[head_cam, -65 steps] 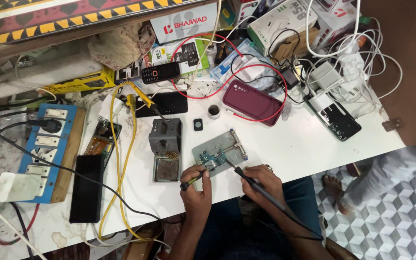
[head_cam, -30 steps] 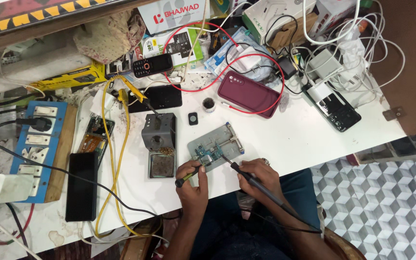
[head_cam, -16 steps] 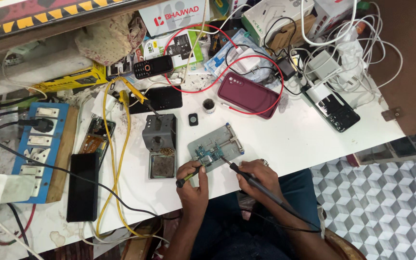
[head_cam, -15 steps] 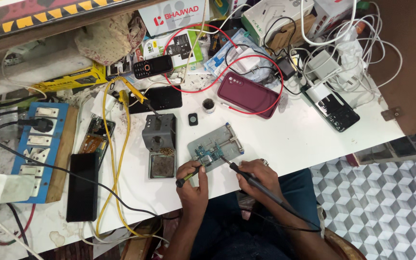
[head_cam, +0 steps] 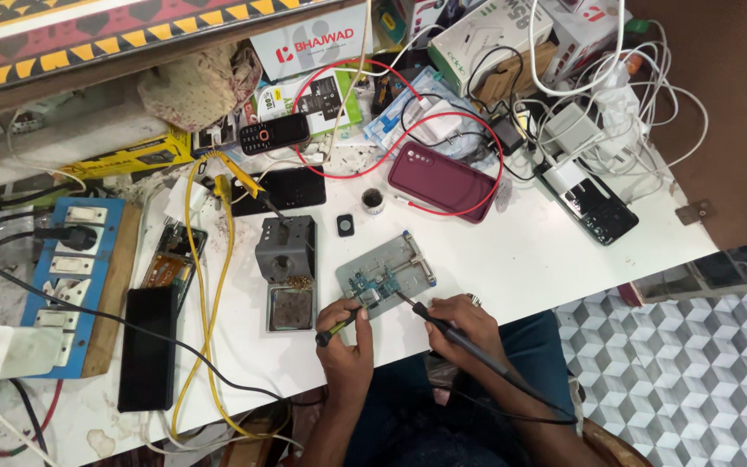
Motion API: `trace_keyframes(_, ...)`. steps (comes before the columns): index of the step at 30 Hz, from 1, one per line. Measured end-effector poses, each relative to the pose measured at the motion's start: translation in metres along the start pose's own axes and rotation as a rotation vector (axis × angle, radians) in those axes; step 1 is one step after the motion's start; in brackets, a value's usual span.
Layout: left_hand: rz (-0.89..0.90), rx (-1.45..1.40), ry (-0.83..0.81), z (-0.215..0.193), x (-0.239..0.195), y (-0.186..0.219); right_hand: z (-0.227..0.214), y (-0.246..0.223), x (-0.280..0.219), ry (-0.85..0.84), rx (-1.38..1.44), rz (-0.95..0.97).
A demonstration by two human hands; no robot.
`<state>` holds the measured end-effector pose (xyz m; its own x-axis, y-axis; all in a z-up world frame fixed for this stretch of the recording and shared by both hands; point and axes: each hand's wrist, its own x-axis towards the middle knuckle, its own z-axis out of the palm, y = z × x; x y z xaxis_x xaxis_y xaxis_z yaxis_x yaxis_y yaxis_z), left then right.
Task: The person uses a soldering iron and a small screwdriver to work on a circuit board held in a vise. They repeatedly apply heat and solder to specific points on the board, occasionally dipping the iron tip into a small container of flux or cleaning solution. The person continues this process across multiple points on the board throughout the clip.
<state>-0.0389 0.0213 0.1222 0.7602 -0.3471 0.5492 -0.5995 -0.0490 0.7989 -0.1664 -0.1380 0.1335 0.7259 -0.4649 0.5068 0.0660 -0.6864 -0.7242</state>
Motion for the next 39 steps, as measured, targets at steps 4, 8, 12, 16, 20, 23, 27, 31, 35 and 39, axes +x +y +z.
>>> trace_keyframes(4,-0.031,-0.017,-0.016,0.0006,-0.0001,-0.0013,0.0019,0.0022,0.0004,0.001,-0.001,-0.053)
trace_keyframes(8,-0.021,-0.008,-0.008,0.0012,-0.0009,-0.0014,-0.0003,0.0030,0.0002,-0.011,-0.022,-0.041)
trace_keyframes(12,-0.018,0.009,-0.007,0.0003,-0.0012,-0.0021,-0.0011,0.0006,-0.0002,-0.028,-0.001,-0.020)
trace_keyframes(16,-0.051,-0.008,0.006,0.0016,-0.0015,-0.0013,-0.0010,-0.0014,0.0003,0.003,0.013,-0.008)
trace_keyframes(20,-0.033,-0.004,0.017,0.0020,-0.0016,-0.0011,-0.0002,-0.0008,0.0005,0.018,0.007,0.011)
trace_keyframes(23,-0.032,-0.001,0.024,0.0026,0.0002,-0.0005,-0.0011,-0.0009,0.0012,0.023,0.009,0.010)
trace_keyframes(27,-0.027,-0.011,0.022,0.0020,0.0000,0.0000,-0.0004,-0.0003,-0.0007,0.024,-0.006,0.036)
trace_keyframes(31,-0.028,0.000,0.020,0.0008,0.0001,0.0012,0.0008,-0.0005,-0.0008,0.016,-0.016,-0.022)
trace_keyframes(35,-0.059,-0.027,0.001,0.0007,-0.0007,0.0017,0.0005,-0.0016,0.0004,0.012,-0.028,-0.007)
trace_keyframes(39,-0.051,-0.023,0.010,0.0001,-0.0013,-0.0011,-0.0001,-0.0034,0.0027,-0.002,-0.023,-0.003)
